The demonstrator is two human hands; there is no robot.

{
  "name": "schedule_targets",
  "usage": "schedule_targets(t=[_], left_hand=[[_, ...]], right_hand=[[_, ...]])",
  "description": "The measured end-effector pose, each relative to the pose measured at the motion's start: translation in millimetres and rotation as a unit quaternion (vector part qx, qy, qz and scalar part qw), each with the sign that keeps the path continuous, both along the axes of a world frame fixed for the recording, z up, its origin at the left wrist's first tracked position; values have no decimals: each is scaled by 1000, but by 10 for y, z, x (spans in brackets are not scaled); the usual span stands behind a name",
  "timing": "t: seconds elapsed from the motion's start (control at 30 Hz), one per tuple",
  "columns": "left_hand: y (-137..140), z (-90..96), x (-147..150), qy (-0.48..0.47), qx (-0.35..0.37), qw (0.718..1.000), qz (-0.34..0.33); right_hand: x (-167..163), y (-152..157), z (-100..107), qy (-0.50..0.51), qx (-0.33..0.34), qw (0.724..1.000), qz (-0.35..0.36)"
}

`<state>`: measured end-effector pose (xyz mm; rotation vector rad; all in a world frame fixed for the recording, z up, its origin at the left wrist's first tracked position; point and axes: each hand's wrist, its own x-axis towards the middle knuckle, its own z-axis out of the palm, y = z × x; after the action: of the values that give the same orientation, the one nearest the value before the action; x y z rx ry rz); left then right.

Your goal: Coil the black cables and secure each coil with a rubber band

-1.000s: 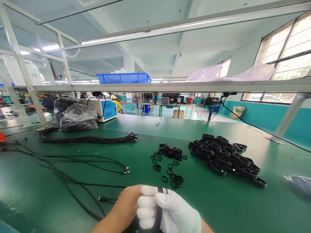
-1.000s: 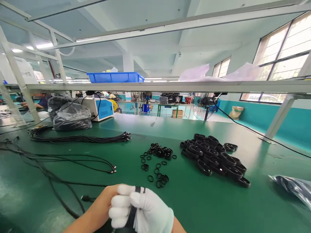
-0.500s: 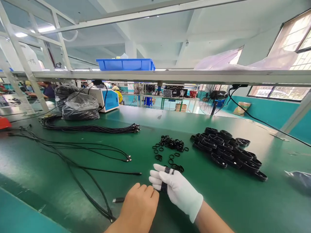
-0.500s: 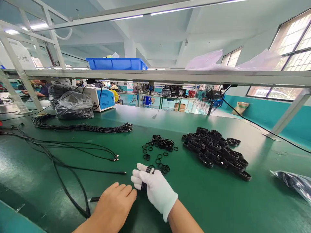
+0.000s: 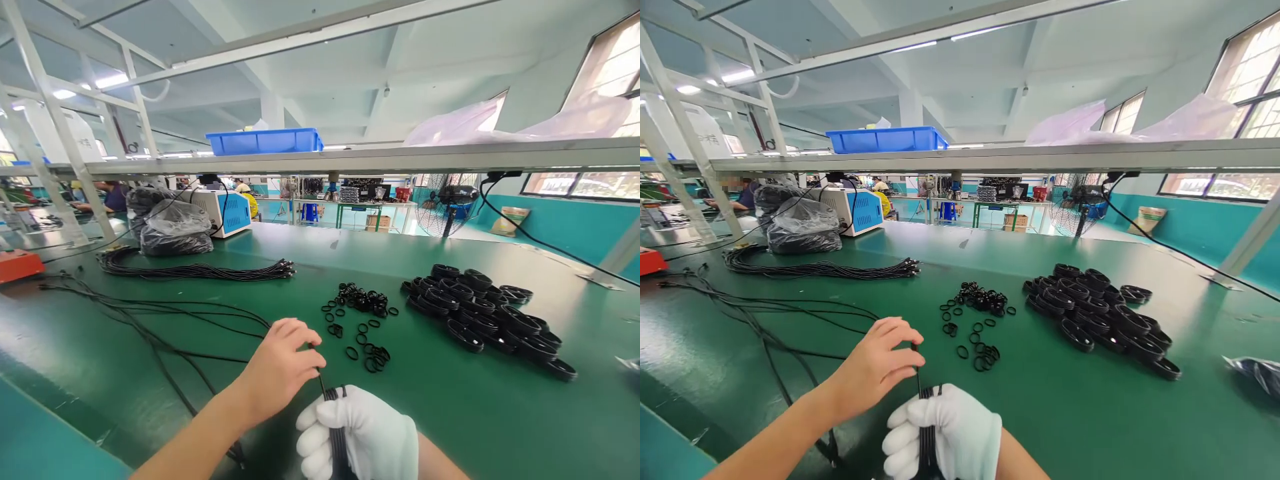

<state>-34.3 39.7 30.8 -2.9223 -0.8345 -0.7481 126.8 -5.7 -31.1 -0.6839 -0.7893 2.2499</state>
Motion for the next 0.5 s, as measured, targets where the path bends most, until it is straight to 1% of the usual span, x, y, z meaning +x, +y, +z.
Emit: schedule_targets(t=[0.07, 0.1, 0.13, 0.17, 0.2, 0.23, 0.27, 0.3, 0.33, 0.37, 0.43, 0.47, 0.5], left_hand=[[-57, -39, -5, -12, 59, 998, -15], [-77, -45, -6, 0, 62, 998, -33], [-88, -41, -9, 15, 43, 998, -48], [-91, -29, -13, 27, -1, 998, -55], [-86, -11, -18, 21, -82, 995, -53], [-78, 6, -25, -1, -185, 982, -44], [-68, 20, -33, -32, -294, 955, -34], [-63, 24, -38, -65, -391, 918, -25], [-64, 15, -37, -92, -466, 880, -19], [-73, -10, -28, -109, -512, 852, -16], [-118, -103, 25, -150, -563, 812, -27], [-149, -166, 69, -192, -594, 780, -38], [-184, -231, 122, -244, -624, 740, -50]], right_hand=[[5, 30, -2, 11, -10, 1000, 7], [12, 36, -2, 16, -16, 1000, 17], [21, 35, -2, 22, -18, 999, 29], [33, 28, -2, 29, -16, 999, 40], [46, 16, -1, 36, -11, 998, 54], [61, 2, 2, 45, -5, 997, 67], [76, -12, 6, 58, 4, 995, 83], [91, -24, 12, 74, 14, 992, 98], [105, -33, 18, 90, 26, 990, 108], [118, -38, 25, 103, 36, 987, 115], [135, -44, 36, 110, 56, 986, 113], [140, -47, 40, 108, 65, 986, 105], [144, -52, 44, 105, 73, 987, 94]])
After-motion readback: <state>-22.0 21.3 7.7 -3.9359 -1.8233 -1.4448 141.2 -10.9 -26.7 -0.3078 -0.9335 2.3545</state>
